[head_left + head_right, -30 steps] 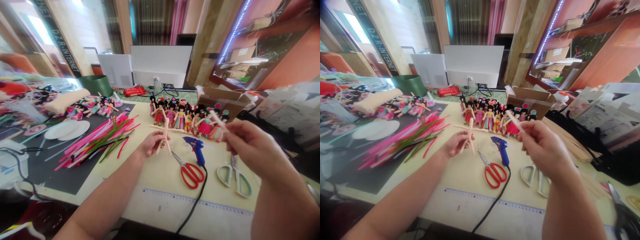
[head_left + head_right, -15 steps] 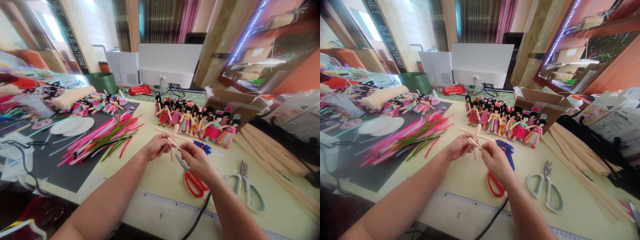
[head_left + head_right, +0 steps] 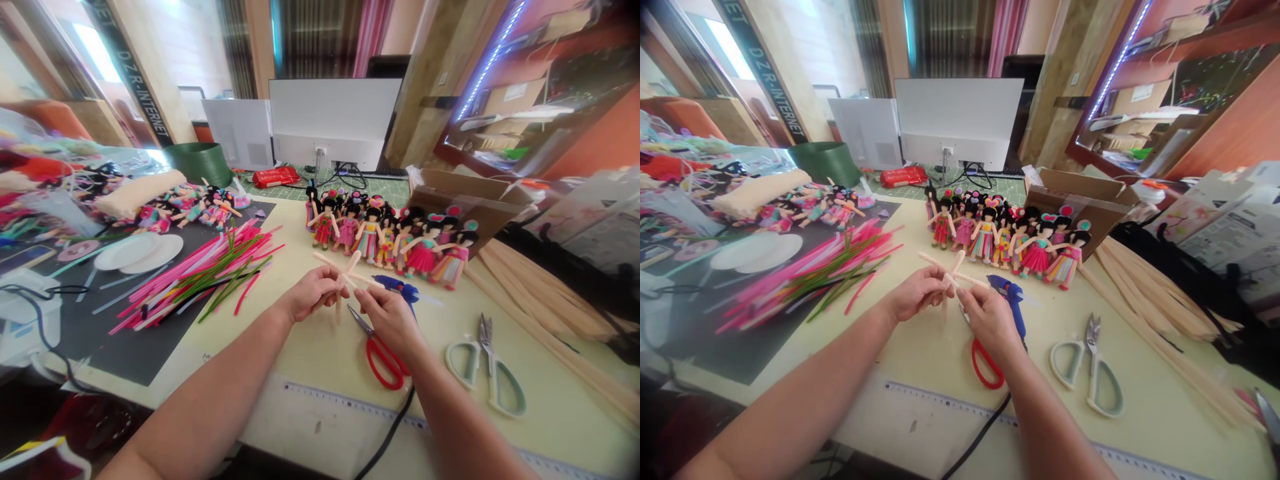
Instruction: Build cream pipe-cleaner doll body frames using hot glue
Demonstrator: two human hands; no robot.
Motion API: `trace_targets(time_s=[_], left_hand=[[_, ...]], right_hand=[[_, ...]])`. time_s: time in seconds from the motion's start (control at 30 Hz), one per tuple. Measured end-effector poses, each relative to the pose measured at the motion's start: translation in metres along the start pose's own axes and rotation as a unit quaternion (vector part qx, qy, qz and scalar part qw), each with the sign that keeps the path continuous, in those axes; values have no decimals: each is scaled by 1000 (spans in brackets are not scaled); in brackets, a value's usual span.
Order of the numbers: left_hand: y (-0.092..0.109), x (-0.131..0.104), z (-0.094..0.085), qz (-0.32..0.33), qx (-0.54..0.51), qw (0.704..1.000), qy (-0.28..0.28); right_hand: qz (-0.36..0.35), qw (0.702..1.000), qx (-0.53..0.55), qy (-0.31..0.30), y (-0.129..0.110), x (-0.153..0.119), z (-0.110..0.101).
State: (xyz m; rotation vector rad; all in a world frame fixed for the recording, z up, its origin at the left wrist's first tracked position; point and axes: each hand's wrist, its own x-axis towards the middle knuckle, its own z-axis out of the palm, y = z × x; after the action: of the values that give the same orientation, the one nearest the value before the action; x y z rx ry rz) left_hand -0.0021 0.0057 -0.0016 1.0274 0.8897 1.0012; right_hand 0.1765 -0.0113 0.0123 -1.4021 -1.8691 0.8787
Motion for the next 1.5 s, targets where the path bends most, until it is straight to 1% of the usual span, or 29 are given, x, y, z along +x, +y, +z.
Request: trace_targets(time_s=[0.2,0.57,0.83,1.1,1.5], left_hand=[[0,0,0,-1,23,1000,0],[1,-2,2,9,36,999,-10],[3,-2,3,7,35,999,-9],[6,-3,4,6,57,998,-12],[1,-3,1,25,72,997,-19]], right_hand=[[12,1000,5,-1,8,1,2],[0,1000,19,16,14,3,5],[11,1000,20,13,14,3,4],[22,1000,15,14,15,3,4],[2,1000,-1,17,15,3,6]])
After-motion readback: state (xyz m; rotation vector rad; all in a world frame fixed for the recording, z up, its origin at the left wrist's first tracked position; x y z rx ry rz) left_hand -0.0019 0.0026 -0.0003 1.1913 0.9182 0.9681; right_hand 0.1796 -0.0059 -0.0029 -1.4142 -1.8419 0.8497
